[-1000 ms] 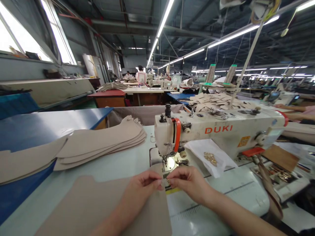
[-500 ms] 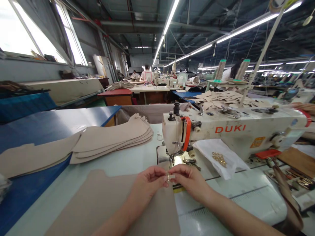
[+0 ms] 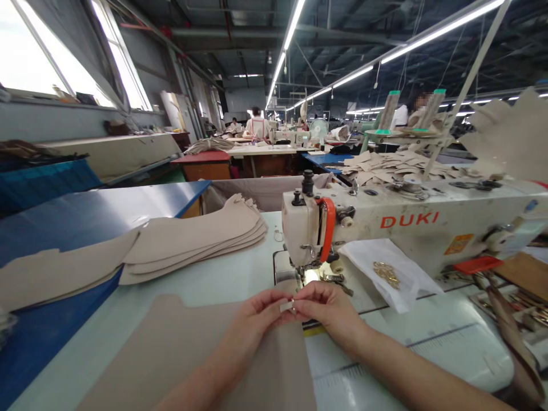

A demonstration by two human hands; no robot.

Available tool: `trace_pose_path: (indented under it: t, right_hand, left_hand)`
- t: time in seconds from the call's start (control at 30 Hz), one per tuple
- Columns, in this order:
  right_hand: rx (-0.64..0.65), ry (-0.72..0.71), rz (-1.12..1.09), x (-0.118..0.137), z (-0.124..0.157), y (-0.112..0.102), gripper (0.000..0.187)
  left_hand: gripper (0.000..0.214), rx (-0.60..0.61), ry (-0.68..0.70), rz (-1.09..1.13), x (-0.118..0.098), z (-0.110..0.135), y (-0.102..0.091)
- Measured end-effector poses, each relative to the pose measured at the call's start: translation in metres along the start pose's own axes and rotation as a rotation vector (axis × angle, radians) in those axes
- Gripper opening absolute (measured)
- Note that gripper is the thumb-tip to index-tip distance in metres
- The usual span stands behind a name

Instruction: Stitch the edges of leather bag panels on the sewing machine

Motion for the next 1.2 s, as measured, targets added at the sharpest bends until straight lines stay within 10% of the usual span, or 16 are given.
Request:
trace_pose_path:
  t: [0.63,1.2]
  right_hand:
    - [0.155,-0.293,0.593,0.007,0.022,0.005,0.016]
    - [-0.069,-0.313,0.545,-0.002,0.015,0.003,0.008]
  left_hand:
    - [0.005,-0.002,0.245,-0.844,-0.002,0.005,-0.006]
    - [0.013,-0.103,0.231,-0.509,0.001,0.0,-0.004]
Point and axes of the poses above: each hand's wrist, its own z-axis away from the middle knuckle, its own y-axis out of the palm, x = y × z, the point moved 1 cm from there along -z, towards the middle knuckle, and after that the axes turned 13 degrees about -z, right-handed, at the moved point
